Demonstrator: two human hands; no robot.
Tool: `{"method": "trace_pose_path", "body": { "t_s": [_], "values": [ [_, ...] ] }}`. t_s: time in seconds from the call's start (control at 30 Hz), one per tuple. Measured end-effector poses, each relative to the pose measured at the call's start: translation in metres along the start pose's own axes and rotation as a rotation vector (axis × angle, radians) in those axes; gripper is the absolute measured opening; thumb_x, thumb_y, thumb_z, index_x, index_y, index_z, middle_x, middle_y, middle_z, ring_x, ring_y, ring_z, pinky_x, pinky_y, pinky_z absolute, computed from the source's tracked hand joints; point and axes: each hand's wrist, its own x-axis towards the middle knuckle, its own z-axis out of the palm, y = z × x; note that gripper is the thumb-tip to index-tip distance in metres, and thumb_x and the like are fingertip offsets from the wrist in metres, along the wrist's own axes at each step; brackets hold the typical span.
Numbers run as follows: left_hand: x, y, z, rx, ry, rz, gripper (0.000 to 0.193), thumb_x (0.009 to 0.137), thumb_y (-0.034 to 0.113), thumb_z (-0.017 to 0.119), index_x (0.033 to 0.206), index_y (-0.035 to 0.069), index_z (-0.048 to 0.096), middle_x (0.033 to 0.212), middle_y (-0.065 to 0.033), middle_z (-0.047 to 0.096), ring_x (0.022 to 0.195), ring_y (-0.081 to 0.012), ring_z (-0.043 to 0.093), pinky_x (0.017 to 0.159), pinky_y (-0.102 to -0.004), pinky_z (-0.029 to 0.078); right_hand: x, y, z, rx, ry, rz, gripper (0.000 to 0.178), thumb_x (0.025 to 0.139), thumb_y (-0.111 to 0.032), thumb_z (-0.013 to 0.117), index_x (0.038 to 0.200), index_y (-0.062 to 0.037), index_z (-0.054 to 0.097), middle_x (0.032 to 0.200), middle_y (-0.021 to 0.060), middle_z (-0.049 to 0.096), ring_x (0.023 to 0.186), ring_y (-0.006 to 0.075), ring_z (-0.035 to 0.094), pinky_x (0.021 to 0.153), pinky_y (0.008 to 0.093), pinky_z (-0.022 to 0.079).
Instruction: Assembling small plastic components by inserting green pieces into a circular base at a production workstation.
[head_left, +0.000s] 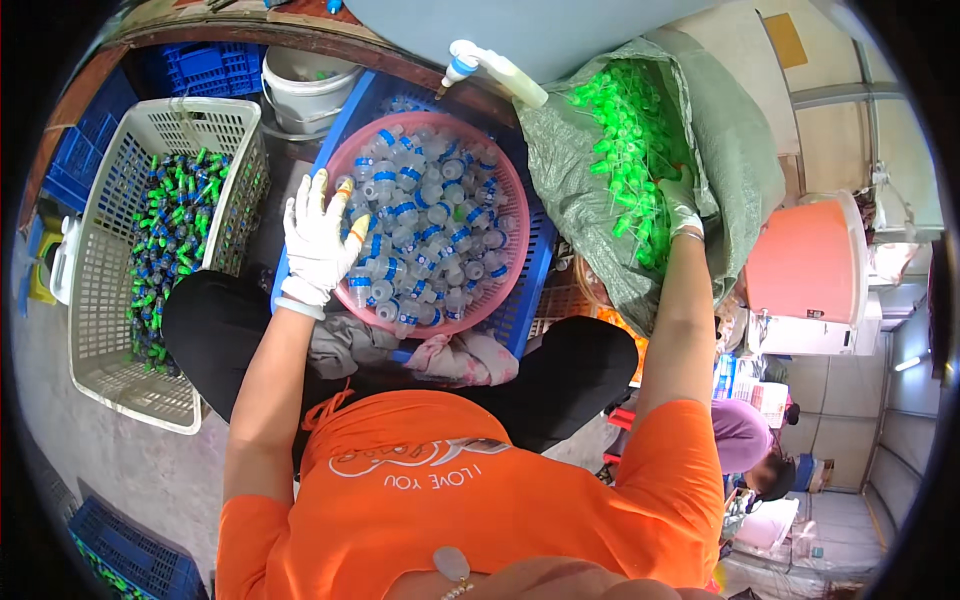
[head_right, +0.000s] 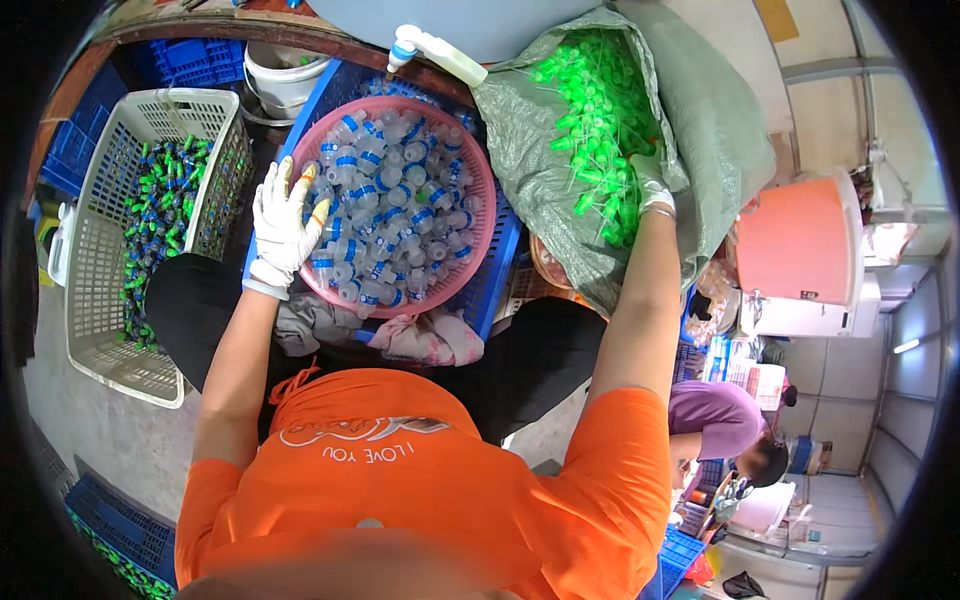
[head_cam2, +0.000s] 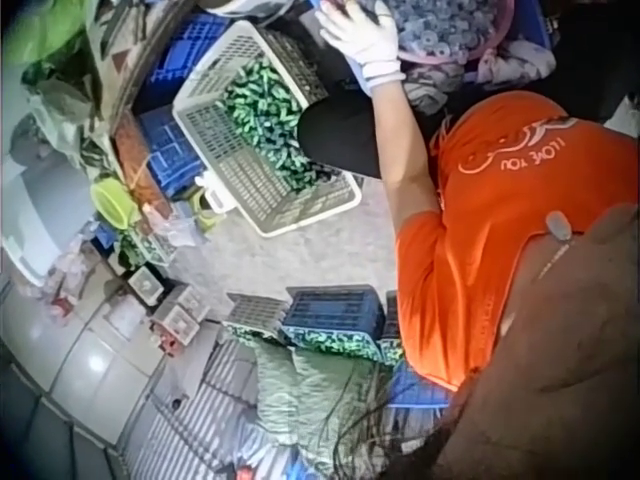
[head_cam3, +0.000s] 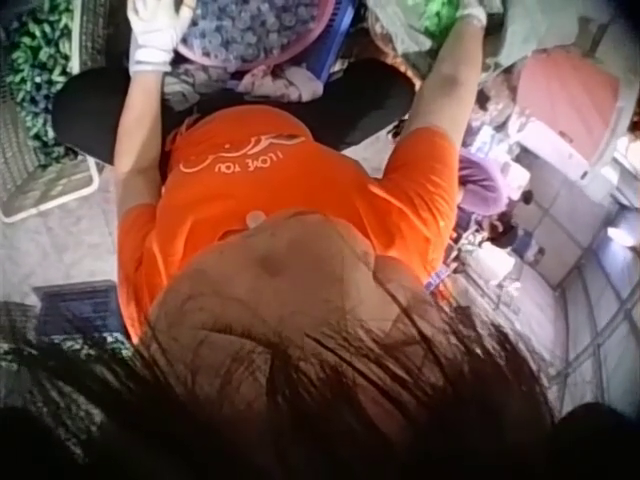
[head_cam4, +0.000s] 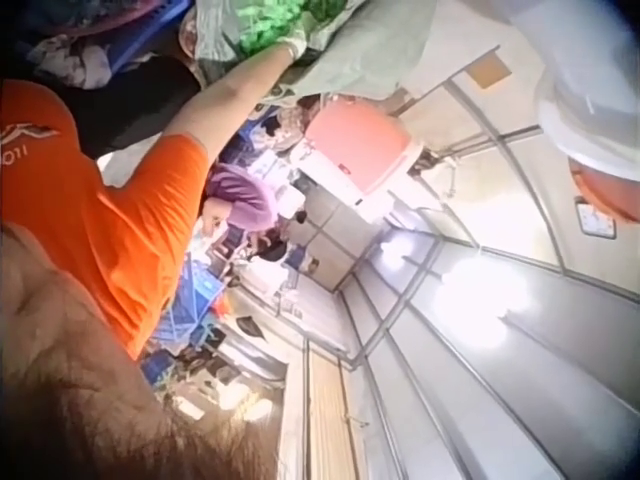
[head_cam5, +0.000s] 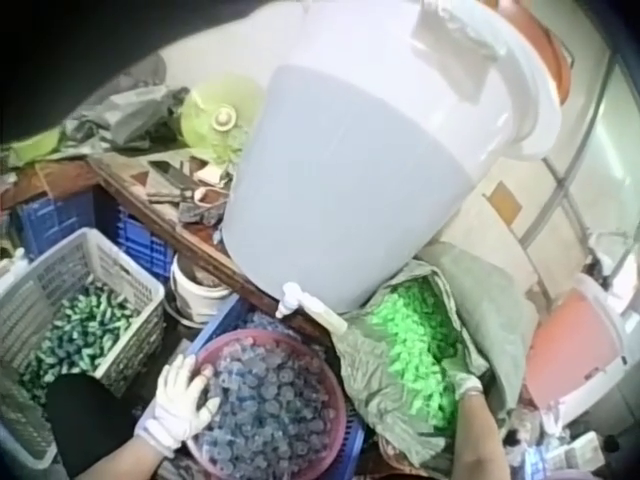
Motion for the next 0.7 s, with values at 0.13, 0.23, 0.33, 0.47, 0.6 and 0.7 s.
{"method": "trace_pose_path", "body": {
  "t_s": [0.13,0.23,0.33,0.47,0.6,0.7],
  "values": [
    [0.018,0.023,0.011,-0.121,0.023,0.047,0.056,0.083,0.041,0.068,0.132,0.017,0.058,0.147,-0.0151,0.043,0.138,-0.0355,0.037,0.110,-0.0539,0.029,0.035,0.091,-0.069,-0.190,0.258,-0.259,0.080,0.069,-0.018,0.069,0.144,-0.0086,0.044,0.142,0.0194,0.048,0.134,0.0340,0.042,0.112,0.0377,0.033],
    [0.004,0.007,0.000,-0.032,-0.011,-0.003,0.056,0.083,0.041,0.067,0.132,0.017,0.058,0.147,-0.0150,0.043,0.138,-0.0353,0.037,0.110,-0.0540,0.029,0.022,0.028,-0.040,-0.437,0.205,-0.271,0.076,0.069,-0.019,0.071,0.141,-0.0123,0.048,0.140,0.0175,0.051,0.133,0.0341,0.043,0.112,0.0382,0.033],
    [0.007,0.011,0.000,-0.037,-0.020,0.001,0.055,0.083,0.040,0.067,0.132,0.017,0.058,0.146,-0.0152,0.043,0.137,-0.0358,0.037,0.110,-0.0534,0.029,0.019,0.015,-0.093,-0.587,0.289,-0.393,0.069,0.069,-0.020,0.073,0.136,-0.0160,0.055,0.137,0.0154,0.054,0.131,0.0343,0.044,0.113,0.0392,0.033],
    [0.009,0.012,0.001,-0.026,-0.026,0.002,0.054,0.084,0.037,0.067,0.134,0.018,0.057,0.146,-0.0160,0.044,0.137,-0.0371,0.037,0.110,-0.0522,0.030,0.025,-0.004,-0.161,-0.443,0.454,-0.692,0.061,0.071,-0.026,0.078,0.128,-0.0125,0.061,0.127,0.0132,0.062,0.125,0.0336,0.050,0.110,0.0405,0.036],
    [0.010,0.013,0.003,-0.032,-0.021,0.009,0.054,0.084,0.037,0.067,0.134,0.017,0.057,0.146,-0.0162,0.045,0.137,-0.0371,0.038,0.110,-0.0522,0.030,0.034,-0.027,-0.197,-0.041,0.305,-0.445,0.050,0.075,-0.026,0.077,0.120,-0.0082,0.065,0.109,0.0090,0.068,0.099,0.0254,0.064,0.084,0.0379,0.051],
    [0.011,0.015,0.004,-0.035,-0.017,0.016,0.054,0.084,0.037,0.067,0.134,0.017,0.058,0.145,-0.0163,0.045,0.137,-0.0372,0.038,0.110,-0.0524,0.030,0.030,-0.025,-0.214,0.108,0.229,-0.277,0.045,0.077,-0.027,0.076,0.116,-0.0073,0.066,0.102,0.0065,0.069,0.084,0.0191,0.066,0.066,0.0340,0.052]
  ]
}}
